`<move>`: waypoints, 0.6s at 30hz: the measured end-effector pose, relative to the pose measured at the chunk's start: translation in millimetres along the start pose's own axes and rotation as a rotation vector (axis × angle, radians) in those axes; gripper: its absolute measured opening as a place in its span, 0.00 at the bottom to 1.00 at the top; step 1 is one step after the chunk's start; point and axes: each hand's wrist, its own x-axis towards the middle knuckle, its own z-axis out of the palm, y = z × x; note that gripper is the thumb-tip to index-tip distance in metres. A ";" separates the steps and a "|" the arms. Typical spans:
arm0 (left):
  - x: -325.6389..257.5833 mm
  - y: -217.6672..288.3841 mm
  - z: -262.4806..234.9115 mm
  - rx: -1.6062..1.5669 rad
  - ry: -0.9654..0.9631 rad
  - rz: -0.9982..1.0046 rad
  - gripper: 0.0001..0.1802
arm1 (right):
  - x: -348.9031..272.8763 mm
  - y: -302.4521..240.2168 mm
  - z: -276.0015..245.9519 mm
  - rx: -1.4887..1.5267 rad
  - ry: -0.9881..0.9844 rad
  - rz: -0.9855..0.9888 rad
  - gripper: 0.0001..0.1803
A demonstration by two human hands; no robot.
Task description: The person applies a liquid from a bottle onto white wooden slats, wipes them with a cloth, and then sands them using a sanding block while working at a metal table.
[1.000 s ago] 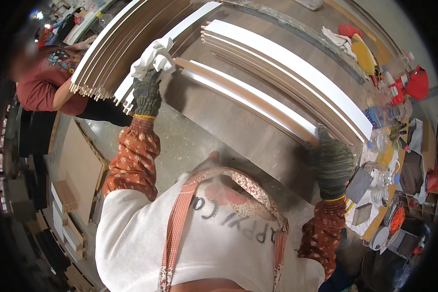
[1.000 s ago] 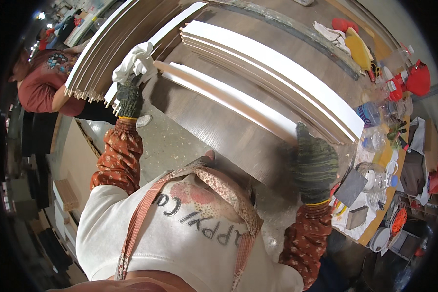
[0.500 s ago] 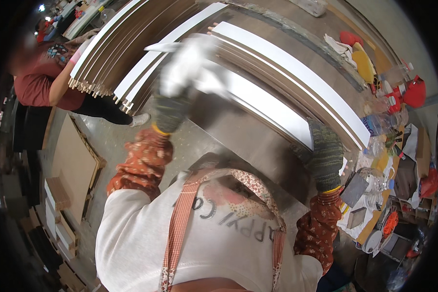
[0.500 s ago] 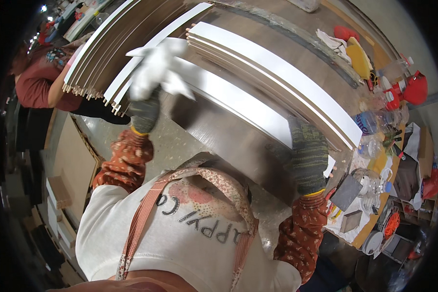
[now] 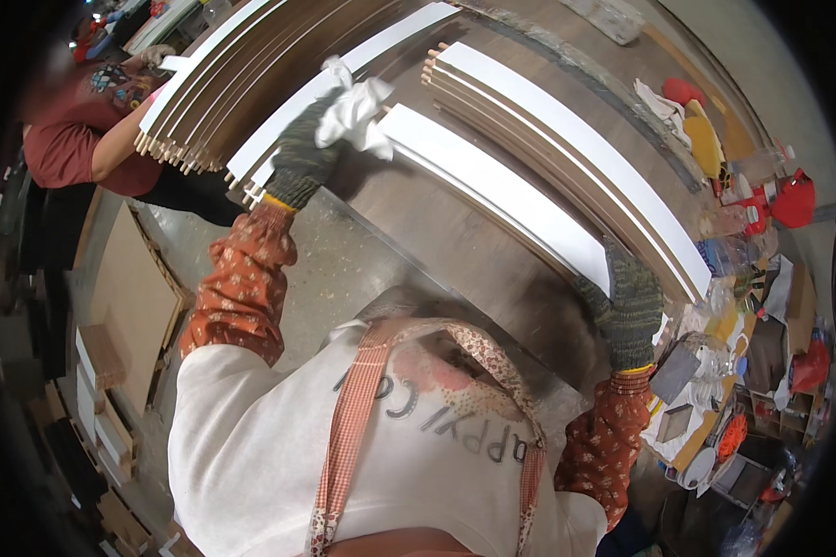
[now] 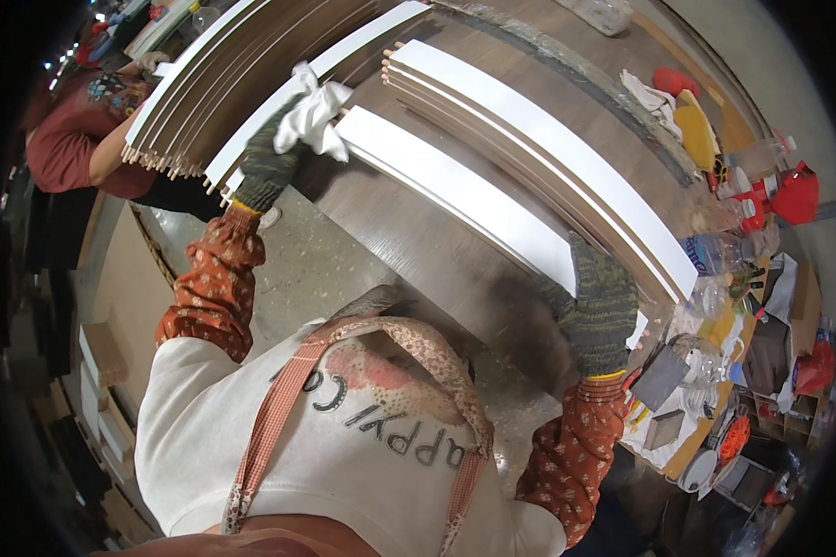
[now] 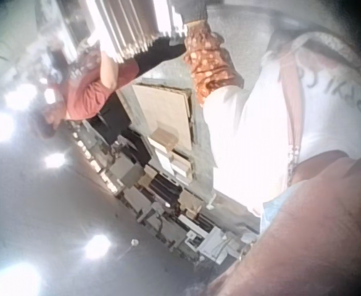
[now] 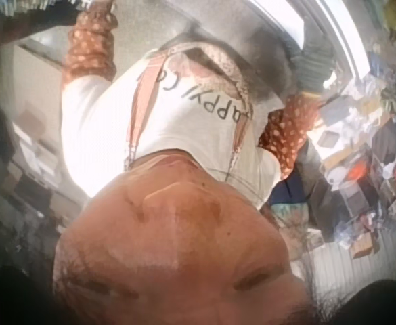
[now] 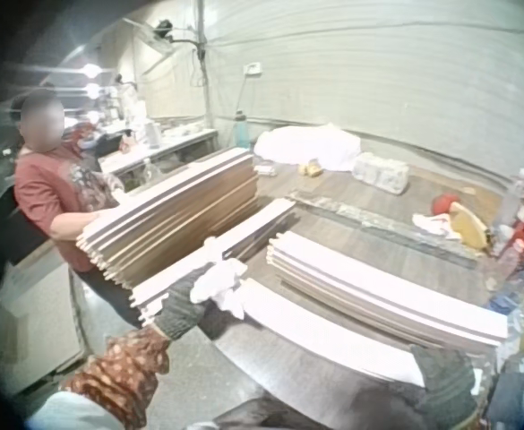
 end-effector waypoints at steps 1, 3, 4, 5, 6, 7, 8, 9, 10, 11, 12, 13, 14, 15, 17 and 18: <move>-0.8 -1.7 -7.4 0.198 0.163 0.165 0.19 | 3.6 -5.1 -3.9 -0.019 -0.015 0.003 0.33; -7.6 0.6 3.6 0.128 0.265 0.248 0.23 | 8.0 -20.5 -16.4 0.161 0.117 0.011 0.35; -7.2 16.2 17.3 -0.091 0.271 0.222 0.24 | 13.2 -35.6 -25.4 0.248 0.181 0.013 0.37; -9.6 52.3 34.0 -0.279 0.141 0.199 0.24 | 18.5 -51.0 -25.8 0.468 0.271 0.001 0.38; -16.4 83.6 45.7 -0.325 0.013 0.257 0.26 | 24.9 -60.2 -26.0 0.688 0.375 -0.007 0.40; -19.9 116.3 60.0 -0.392 -0.130 0.315 0.27 | 27.8 -62.9 -14.7 1.355 0.085 -0.083 0.38; -22.9 129.2 74.3 -0.322 -0.261 0.458 0.31 | 28.4 -79.1 -7.7 1.444 0.138 -0.050 0.38; -34.6 129.5 89.1 -0.476 -0.169 0.487 0.33 | 29.8 -96.1 -6.7 1.535 0.195 -0.031 0.38; -45.3 129.6 105.0 -0.630 -0.077 0.530 0.36 | 39.9 -112.3 -15.2 1.316 0.376 0.058 0.36; -23.7 145.2 76.3 -0.357 -0.267 0.723 0.41 | 47.4 -123.8 -18.8 1.082 0.538 0.207 0.34; -29.5 132.9 73.6 -0.679 -0.382 0.462 0.47 | 50.8 -122.4 -32.7 1.125 0.566 0.233 0.31; -25.7 141.3 62.7 -0.686 -0.274 0.514 0.52 | 50.5 -116.2 -42.3 1.150 0.603 0.288 0.29; -18.4 125.0 63.0 -0.385 -0.184 0.714 0.49 | 48.6 -112.3 -57.2 1.094 0.660 0.301 0.29; -10.6 128.9 61.2 -0.155 -0.156 0.831 0.47 | 48.9 -99.3 -50.7 0.622 0.718 0.153 0.31; 0.7 128.4 61.8 0.119 -0.238 0.856 0.40 | 49.3 -108.2 -41.1 0.383 0.613 0.161 0.31; -0.7 119.5 66.9 0.181 -0.364 0.748 0.36 | 44.1 -117.2 -37.5 0.175 0.495 0.221 0.30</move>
